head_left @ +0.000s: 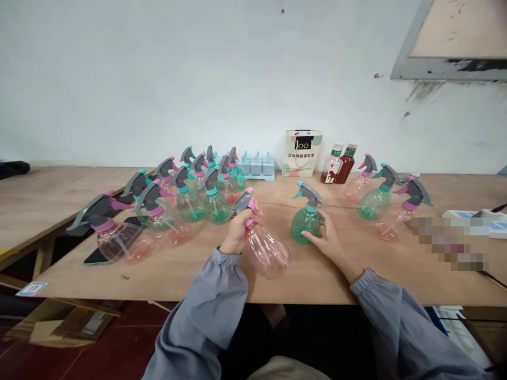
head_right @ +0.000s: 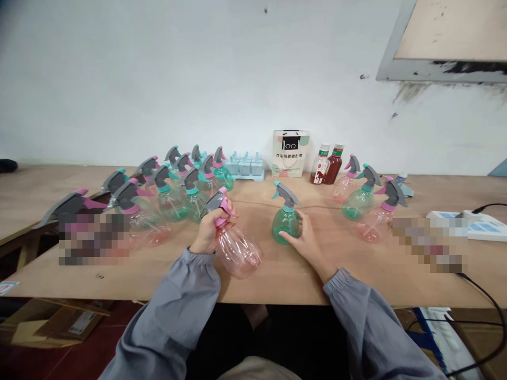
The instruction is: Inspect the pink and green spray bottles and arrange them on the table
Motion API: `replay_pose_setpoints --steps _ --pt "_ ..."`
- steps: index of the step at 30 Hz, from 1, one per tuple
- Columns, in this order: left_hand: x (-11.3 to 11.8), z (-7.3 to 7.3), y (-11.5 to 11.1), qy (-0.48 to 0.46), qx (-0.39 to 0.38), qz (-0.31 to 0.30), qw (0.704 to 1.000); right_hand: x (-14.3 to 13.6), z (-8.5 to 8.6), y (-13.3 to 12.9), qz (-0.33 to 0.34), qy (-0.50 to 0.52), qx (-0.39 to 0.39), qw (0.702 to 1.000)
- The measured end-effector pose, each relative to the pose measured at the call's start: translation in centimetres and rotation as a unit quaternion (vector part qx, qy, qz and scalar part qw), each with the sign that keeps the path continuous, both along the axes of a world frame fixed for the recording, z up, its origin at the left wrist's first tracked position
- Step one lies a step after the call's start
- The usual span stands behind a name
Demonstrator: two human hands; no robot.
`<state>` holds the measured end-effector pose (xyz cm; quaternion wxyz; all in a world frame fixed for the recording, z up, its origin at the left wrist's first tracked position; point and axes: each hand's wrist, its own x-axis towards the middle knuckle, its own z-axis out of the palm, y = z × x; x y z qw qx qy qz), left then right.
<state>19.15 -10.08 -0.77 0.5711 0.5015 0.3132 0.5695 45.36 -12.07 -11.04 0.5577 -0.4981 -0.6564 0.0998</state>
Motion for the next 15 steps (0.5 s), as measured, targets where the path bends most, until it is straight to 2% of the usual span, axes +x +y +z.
replay_pose_setpoints --steps 9,15 --pt "-0.1 0.5 -0.3 0.002 -0.015 -0.03 0.999 0.1 -0.3 0.2 0.001 0.005 0.001 1.0" --pt "-0.4 0.5 -1.5 0.008 -0.043 -0.048 0.998 0.1 -0.2 0.2 0.003 0.003 0.004 1.0"
